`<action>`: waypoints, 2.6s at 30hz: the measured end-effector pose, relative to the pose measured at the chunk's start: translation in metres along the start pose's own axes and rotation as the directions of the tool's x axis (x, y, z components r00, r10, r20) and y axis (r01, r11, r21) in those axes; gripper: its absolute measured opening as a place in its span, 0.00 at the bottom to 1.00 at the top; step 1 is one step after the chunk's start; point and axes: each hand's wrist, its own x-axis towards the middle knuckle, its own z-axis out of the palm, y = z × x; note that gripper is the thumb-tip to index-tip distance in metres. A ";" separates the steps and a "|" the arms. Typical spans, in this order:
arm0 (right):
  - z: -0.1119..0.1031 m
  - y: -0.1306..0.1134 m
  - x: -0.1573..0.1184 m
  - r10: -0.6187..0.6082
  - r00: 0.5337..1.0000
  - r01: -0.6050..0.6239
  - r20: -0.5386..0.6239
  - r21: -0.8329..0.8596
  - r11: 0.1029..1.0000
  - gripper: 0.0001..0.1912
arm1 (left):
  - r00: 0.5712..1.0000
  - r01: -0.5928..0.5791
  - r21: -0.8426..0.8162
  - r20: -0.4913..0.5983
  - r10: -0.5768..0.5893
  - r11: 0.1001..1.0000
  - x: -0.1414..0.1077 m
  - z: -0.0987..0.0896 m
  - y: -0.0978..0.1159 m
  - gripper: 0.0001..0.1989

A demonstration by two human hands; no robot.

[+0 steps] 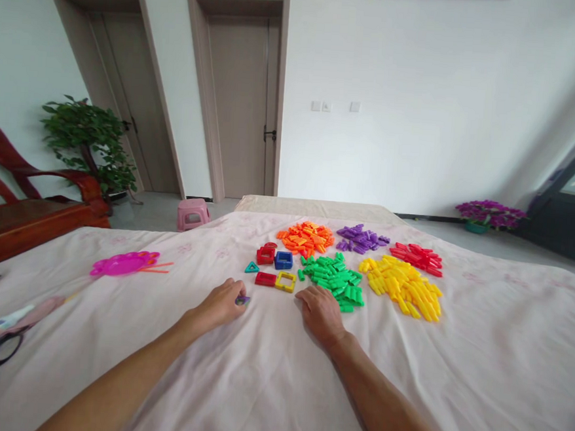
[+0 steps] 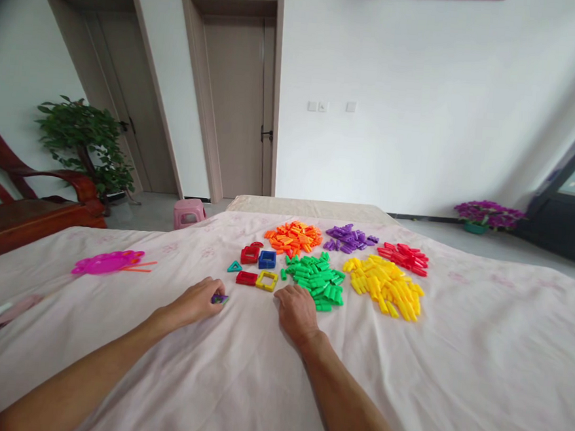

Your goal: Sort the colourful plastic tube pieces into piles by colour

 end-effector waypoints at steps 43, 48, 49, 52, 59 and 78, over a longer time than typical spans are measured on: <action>0.004 0.002 0.003 -0.041 0.999 0.041 -0.009 0.024 0.999 0.16 | 0.919 0.394 0.265 -0.147 -0.367 0.880 0.028 -0.055 -0.120 0.11; 0.004 0.001 0.002 -0.035 0.999 0.036 -0.020 0.047 0.998 0.15 | 0.955 0.294 0.133 -0.079 -0.286 0.946 0.059 -0.026 -0.068 0.12; 0.004 0.001 0.002 -0.033 0.999 0.034 -0.021 0.048 0.998 0.15 | 0.958 0.283 0.115 -0.075 -0.276 0.952 0.064 -0.021 -0.059 0.13; 0.003 0.000 0.002 -0.031 0.999 0.032 -0.017 0.045 0.998 0.15 | 0.965 0.259 0.089 -0.078 -0.252 0.962 0.075 -0.010 -0.042 0.15; 0.000 -0.001 0.002 -0.027 1.000 0.028 -0.006 0.049 0.998 0.16 | 0.896 0.422 0.234 -0.255 -0.363 0.876 0.061 -0.044 -0.094 0.16; 0.003 0.000 0.001 -0.041 0.998 0.044 -0.037 0.068 0.997 0.15 | 0.864 0.502 0.536 -0.343 -0.369 0.679 0.005 -0.098 -0.209 0.25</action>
